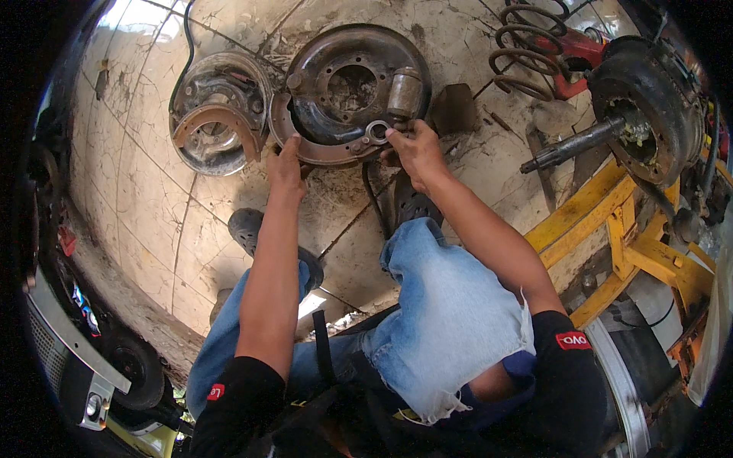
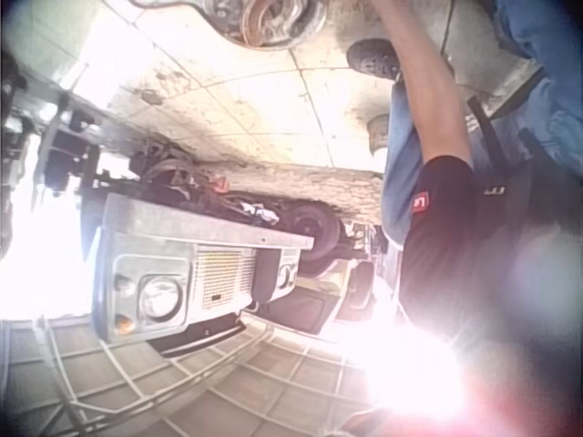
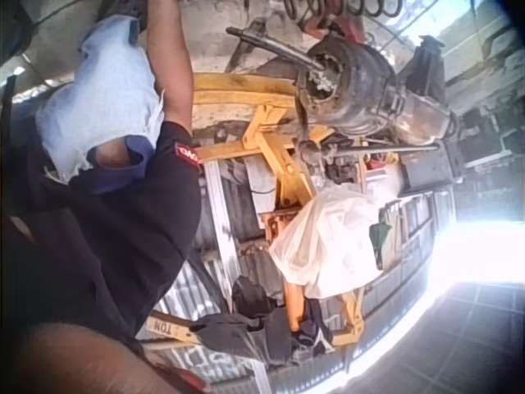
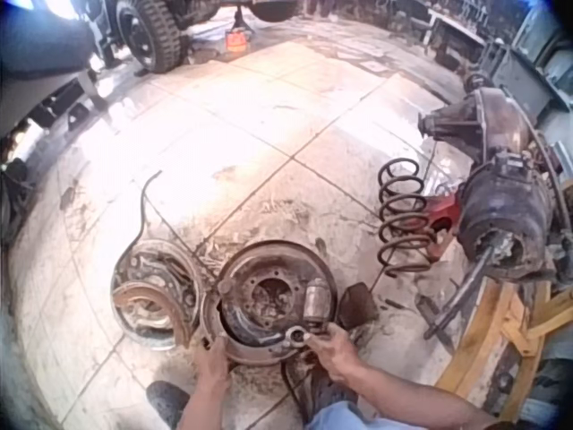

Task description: The person sits on the floor and assembles a drum brake system by hand. They place brake shoes into the drum, attach springs, and adjust the wheel cylinder and other components to fit the assembly.

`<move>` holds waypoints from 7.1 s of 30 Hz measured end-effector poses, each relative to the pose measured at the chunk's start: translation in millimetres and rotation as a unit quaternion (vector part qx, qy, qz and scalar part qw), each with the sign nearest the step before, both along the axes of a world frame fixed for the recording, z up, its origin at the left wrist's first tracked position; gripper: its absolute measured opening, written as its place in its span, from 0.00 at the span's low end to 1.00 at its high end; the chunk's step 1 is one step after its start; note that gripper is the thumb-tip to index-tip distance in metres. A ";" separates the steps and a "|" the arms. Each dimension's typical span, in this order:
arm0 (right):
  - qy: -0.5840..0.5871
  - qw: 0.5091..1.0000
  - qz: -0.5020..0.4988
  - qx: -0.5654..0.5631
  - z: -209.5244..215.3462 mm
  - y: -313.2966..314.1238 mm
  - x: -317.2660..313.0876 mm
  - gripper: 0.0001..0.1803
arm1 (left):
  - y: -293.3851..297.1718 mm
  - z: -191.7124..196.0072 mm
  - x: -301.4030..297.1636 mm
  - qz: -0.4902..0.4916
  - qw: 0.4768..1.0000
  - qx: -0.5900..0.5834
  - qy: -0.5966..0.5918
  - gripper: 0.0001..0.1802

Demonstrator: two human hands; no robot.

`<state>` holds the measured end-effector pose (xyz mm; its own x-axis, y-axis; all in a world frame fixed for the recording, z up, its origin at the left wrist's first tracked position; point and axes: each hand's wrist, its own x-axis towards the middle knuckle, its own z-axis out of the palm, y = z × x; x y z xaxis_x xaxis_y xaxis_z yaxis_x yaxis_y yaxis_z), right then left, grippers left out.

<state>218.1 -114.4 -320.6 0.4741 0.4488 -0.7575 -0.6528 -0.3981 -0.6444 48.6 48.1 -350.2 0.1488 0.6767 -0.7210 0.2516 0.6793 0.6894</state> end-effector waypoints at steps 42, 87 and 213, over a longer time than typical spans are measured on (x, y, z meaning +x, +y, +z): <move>-0.400 0.815 0.415 0.057 46.5 24.5 24.6 0.21 | 2.7 40.5 18.2 -0.162 0.966 0.054 0.192 0.37; -0.148 0.979 0.136 0.044 -6.2 -24.4 -25.0 0.22 | 13.7 21.8 9.0 -0.295 0.938 0.020 0.184 0.29; -0.258 0.928 0.230 0.140 84.1 84.8 44.8 0.28 | -6.5 91.7 62.7 -0.262 0.926 0.270 -0.038 0.31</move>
<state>262.9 -29.6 -236.5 0.4496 0.8392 -0.3060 -0.0312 -0.3276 -0.9443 111.3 41.6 -258.6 0.5945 0.7561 -0.2735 0.3861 0.0299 0.9220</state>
